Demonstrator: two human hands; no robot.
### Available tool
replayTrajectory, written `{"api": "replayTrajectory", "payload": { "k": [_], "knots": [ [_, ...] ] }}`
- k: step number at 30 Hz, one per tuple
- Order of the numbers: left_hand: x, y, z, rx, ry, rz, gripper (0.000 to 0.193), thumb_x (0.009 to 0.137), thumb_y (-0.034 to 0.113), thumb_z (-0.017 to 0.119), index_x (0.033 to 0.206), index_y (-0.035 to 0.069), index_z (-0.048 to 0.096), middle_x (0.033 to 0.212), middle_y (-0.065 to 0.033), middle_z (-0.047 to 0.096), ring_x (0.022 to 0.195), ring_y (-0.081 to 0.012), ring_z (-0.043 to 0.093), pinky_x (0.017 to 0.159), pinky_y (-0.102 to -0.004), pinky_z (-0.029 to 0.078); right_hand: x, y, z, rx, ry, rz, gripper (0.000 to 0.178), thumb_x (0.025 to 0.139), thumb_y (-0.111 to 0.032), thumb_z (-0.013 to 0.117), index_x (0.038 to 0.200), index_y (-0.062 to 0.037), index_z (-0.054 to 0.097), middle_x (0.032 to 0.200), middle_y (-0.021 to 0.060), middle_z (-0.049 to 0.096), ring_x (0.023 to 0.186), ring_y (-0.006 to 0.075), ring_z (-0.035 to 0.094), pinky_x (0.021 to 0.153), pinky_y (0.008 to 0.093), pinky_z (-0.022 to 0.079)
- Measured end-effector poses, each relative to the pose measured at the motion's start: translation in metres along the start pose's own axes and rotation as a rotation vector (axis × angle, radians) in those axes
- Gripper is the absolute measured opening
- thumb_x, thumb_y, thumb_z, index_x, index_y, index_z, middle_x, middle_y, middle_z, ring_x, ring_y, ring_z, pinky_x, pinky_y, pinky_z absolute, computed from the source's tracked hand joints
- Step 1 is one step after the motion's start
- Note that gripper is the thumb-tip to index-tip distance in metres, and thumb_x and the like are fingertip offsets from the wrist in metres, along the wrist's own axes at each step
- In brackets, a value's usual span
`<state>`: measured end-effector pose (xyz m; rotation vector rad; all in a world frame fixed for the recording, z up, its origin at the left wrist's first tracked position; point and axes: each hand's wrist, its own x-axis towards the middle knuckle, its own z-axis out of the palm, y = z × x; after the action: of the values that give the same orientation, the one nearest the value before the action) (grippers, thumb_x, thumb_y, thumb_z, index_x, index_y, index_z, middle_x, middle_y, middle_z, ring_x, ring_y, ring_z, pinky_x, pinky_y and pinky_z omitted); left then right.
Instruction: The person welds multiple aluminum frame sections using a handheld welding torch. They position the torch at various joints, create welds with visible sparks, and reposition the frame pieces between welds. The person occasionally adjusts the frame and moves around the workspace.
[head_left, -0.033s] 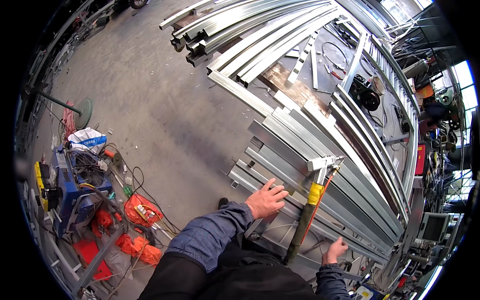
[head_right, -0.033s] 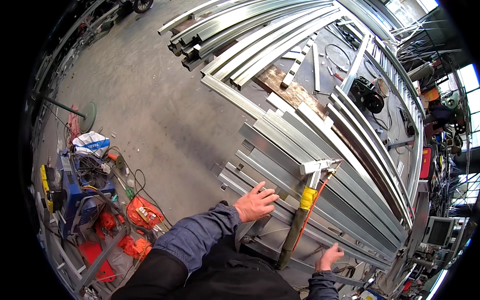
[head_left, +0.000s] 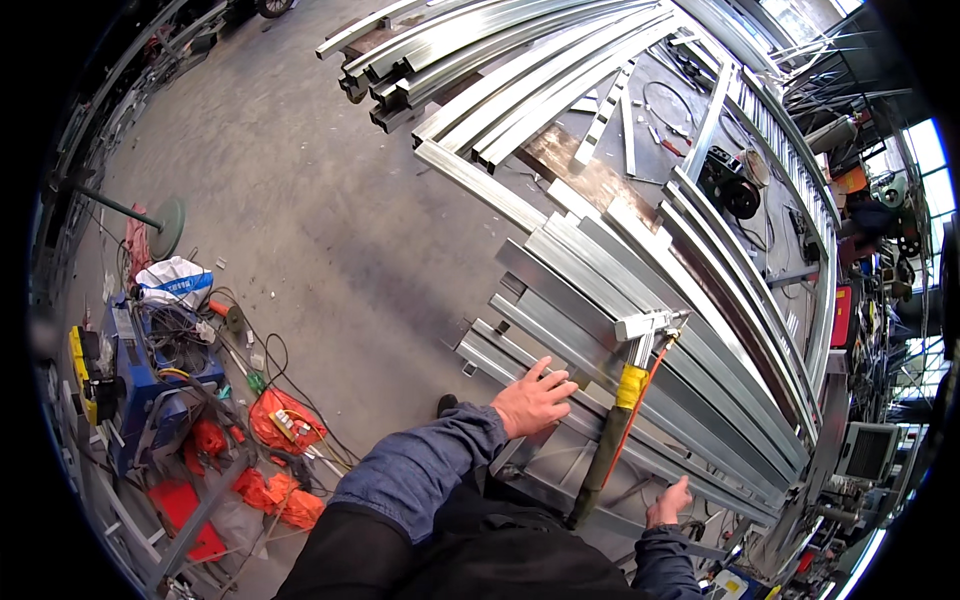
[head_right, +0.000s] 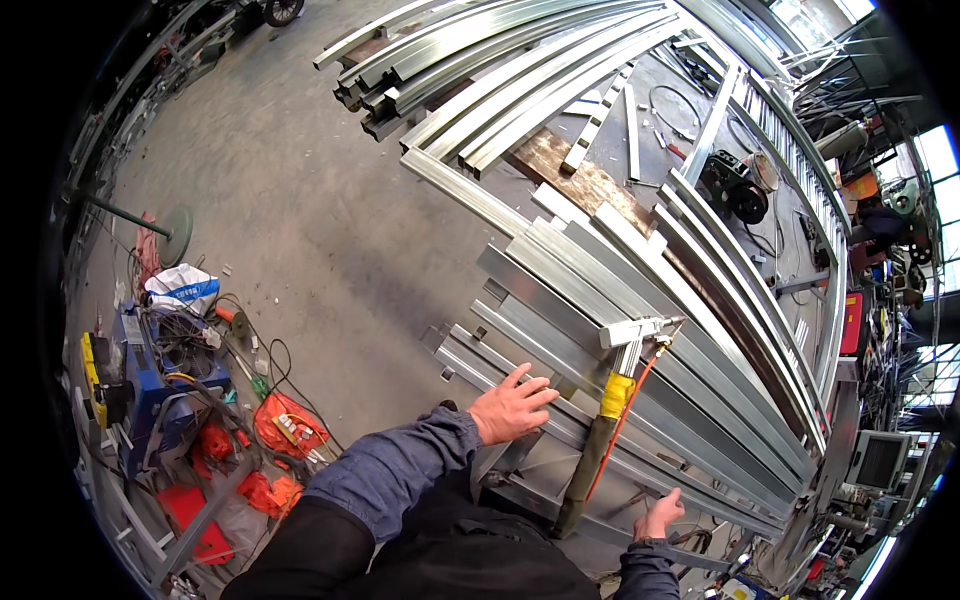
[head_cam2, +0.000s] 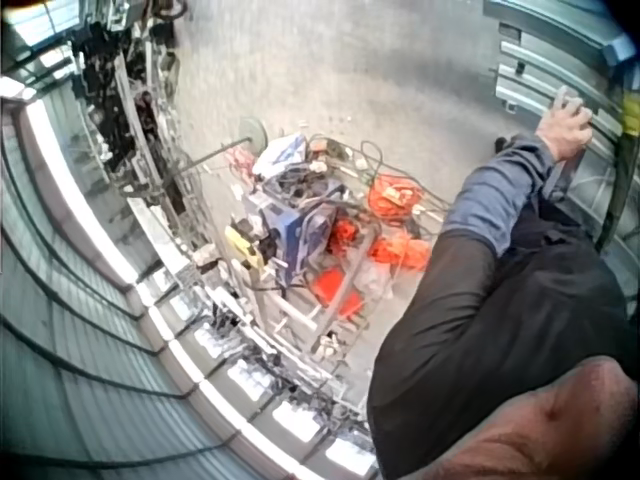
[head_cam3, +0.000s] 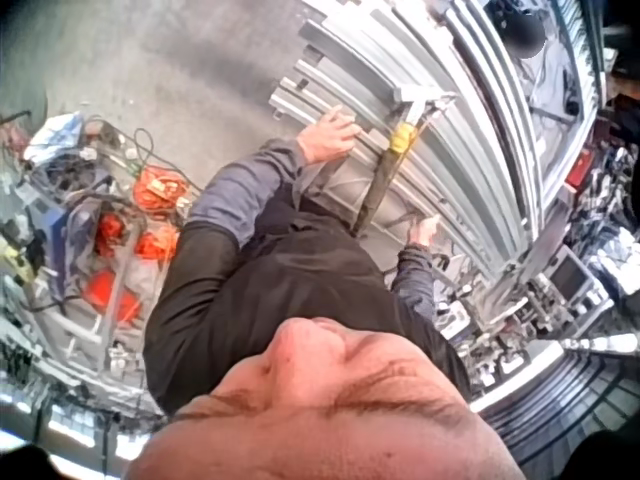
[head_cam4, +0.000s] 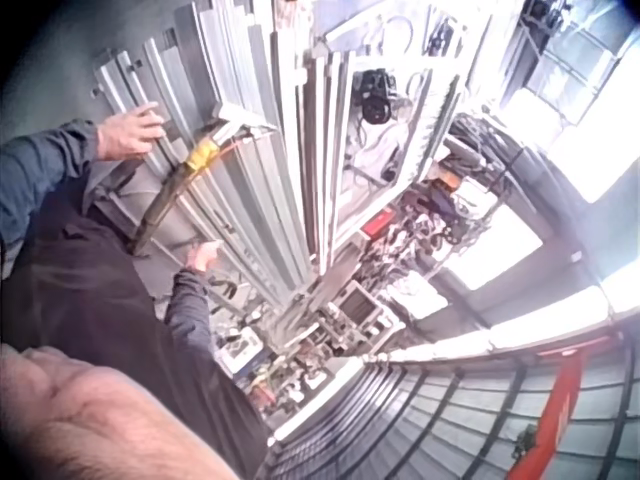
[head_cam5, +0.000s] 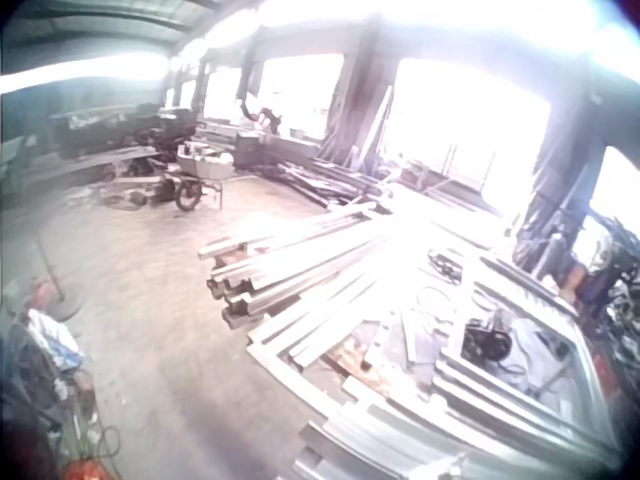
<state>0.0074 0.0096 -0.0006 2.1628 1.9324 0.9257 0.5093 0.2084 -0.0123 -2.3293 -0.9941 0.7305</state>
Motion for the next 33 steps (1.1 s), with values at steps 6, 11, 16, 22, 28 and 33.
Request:
{"api": "replayTrajectory", "payload": {
  "k": [6,11,16,22,28,33],
  "knots": [
    [0.011,0.002,-0.005,-0.039,-0.085,0.046,0.015,0.091,0.023,0.068,0.100,0.014,0.076,0.146,-0.0048,0.064,0.146,-0.0327,0.052,0.129,-0.0643,0.032,0.017,0.017,0.037,0.134,0.042,0.205,0.089,0.112,-0.071,0.040,0.150,0.0088,0.054,0.157,0.0200,0.059,0.133,0.0341,0.061,0.118,0.0421,0.047],
    [0.007,-0.004,-0.003,-0.027,-0.102,0.043,0.018,0.093,0.023,0.067,0.104,0.015,0.078,0.144,0.0002,0.064,0.146,-0.0320,0.052,0.129,-0.0647,0.032,0.012,0.007,0.045,-0.015,0.085,0.148,0.066,0.108,-0.050,0.050,0.125,0.0104,0.070,0.130,0.0188,0.075,0.109,0.0345,0.072,0.091,0.0498,0.056],
    [0.015,-0.003,-0.004,-0.045,-0.127,0.071,0.018,0.095,0.023,0.066,0.105,0.015,0.079,0.138,0.0014,0.065,0.146,-0.0283,0.052,0.126,-0.0607,0.036,0.016,0.007,0.036,-0.113,0.257,0.118,0.060,0.105,-0.046,0.055,0.114,0.0110,0.073,0.119,0.0193,0.077,0.096,0.0330,0.072,0.082,0.0478,0.055],
    [0.013,-0.011,-0.007,-0.025,-0.121,0.090,0.023,0.097,0.023,0.062,0.112,0.012,0.077,0.133,-0.0008,0.064,0.143,-0.0266,0.054,0.124,-0.0558,0.036,-0.018,-0.011,0.042,-0.081,0.209,0.097,0.061,0.105,-0.044,0.058,0.110,0.0145,0.074,0.113,0.0240,0.078,0.099,0.0375,0.073,0.088,0.0500,0.055],
    [0.019,-0.014,-0.016,-0.080,-0.183,0.043,0.024,0.093,0.024,0.073,0.114,0.012,0.071,0.153,-0.0083,0.059,0.146,-0.0276,0.052,0.124,-0.0513,0.035,-0.017,0.004,0.038,-0.035,0.119,0.002,0.070,0.107,-0.051,0.059,0.116,0.0167,0.073,0.119,0.0276,0.078,0.105,0.0418,0.073,0.094,0.0513,0.054],
    [0.029,-0.007,-0.029,-0.029,-0.283,-0.059,0.082,0.082,0.039,0.090,0.151,0.010,0.056,0.158,-0.0126,0.053,0.146,-0.0305,0.052,0.124,-0.0484,0.034,-0.031,-0.014,0.020,-0.690,0.289,-0.331,0.059,0.105,-0.040,0.069,0.127,0.0149,0.070,0.128,0.0264,0.073,0.120,0.0442,0.067,0.107,0.0497,0.052]
  ]
}}
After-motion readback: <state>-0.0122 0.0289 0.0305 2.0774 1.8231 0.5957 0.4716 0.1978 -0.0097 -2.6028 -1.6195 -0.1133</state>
